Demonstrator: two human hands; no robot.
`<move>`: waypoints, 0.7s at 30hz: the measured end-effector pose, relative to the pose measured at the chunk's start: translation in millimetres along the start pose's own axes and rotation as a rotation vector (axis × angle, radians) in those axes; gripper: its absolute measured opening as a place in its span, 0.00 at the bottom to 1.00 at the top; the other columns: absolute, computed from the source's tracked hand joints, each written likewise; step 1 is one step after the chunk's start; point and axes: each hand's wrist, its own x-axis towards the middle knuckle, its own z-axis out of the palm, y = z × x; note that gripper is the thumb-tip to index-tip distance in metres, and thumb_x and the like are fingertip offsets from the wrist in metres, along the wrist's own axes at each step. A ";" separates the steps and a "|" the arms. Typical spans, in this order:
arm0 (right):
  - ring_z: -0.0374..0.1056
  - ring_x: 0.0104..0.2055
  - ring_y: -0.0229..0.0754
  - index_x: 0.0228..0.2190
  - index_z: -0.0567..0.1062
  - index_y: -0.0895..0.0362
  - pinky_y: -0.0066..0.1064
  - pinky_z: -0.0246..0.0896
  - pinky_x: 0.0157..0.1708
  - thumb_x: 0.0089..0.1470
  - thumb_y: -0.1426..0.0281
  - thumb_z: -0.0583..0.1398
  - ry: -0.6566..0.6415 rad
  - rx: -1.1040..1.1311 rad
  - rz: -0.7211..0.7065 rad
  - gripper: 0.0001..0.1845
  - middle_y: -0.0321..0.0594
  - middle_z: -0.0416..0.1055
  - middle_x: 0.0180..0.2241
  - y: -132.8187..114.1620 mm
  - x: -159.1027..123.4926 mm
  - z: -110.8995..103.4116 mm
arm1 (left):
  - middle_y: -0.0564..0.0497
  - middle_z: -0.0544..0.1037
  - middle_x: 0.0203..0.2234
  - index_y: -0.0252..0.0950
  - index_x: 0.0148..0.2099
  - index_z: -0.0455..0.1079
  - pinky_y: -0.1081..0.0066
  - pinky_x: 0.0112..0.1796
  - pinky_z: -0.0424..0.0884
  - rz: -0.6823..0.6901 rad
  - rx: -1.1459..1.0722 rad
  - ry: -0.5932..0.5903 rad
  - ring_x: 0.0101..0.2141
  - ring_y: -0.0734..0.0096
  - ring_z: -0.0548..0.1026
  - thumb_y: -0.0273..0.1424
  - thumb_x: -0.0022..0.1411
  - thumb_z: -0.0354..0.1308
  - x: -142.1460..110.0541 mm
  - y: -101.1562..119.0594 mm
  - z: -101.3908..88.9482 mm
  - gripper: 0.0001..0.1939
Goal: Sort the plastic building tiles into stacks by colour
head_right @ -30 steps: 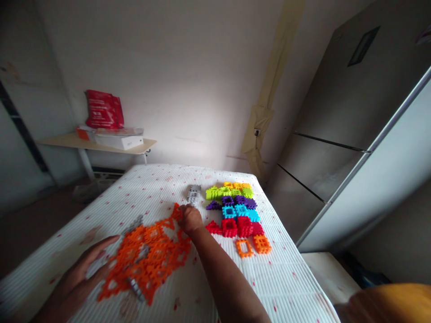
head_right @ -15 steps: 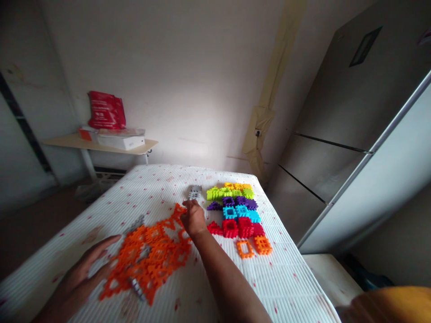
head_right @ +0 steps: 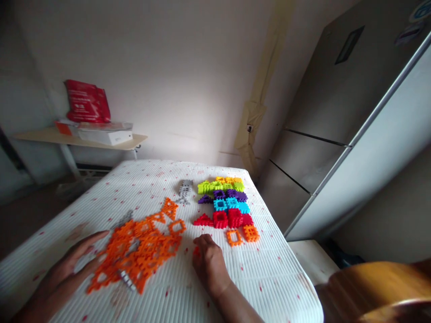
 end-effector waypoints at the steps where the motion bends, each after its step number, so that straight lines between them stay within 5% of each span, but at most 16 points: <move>1: 0.70 0.36 0.38 0.37 0.74 0.57 0.25 0.66 0.37 0.46 0.84 0.52 0.008 -0.005 0.007 0.19 0.41 0.71 0.36 3.8 -3.0 0.6 | 0.46 0.68 0.55 0.39 0.57 0.61 0.62 0.47 0.72 -0.008 0.002 -0.005 0.52 0.53 0.69 0.50 0.52 0.51 0.1 0.1 -0.2 0.33; 9: 0.68 0.41 0.47 0.38 0.73 0.55 0.37 0.64 0.43 0.45 0.72 0.63 0.141 -0.234 0.114 0.14 0.42 0.72 0.37 10.4 -25.6 -13.4 | 0.45 0.69 0.54 0.39 0.55 0.62 0.54 0.52 0.65 -0.055 0.034 0.008 0.52 0.50 0.69 0.51 0.50 0.50 -0.3 14.4 -3.1 0.34; 21: 0.67 0.39 0.48 0.35 0.74 0.56 0.36 0.63 0.40 0.45 0.72 0.64 0.054 -0.312 0.236 0.12 0.43 0.72 0.34 11.2 -31.2 -8.5 | 0.47 0.68 0.55 0.39 0.56 0.63 0.56 0.54 0.64 -0.027 0.033 0.001 0.54 0.52 0.67 0.48 0.53 0.51 1.5 6.0 -1.9 0.31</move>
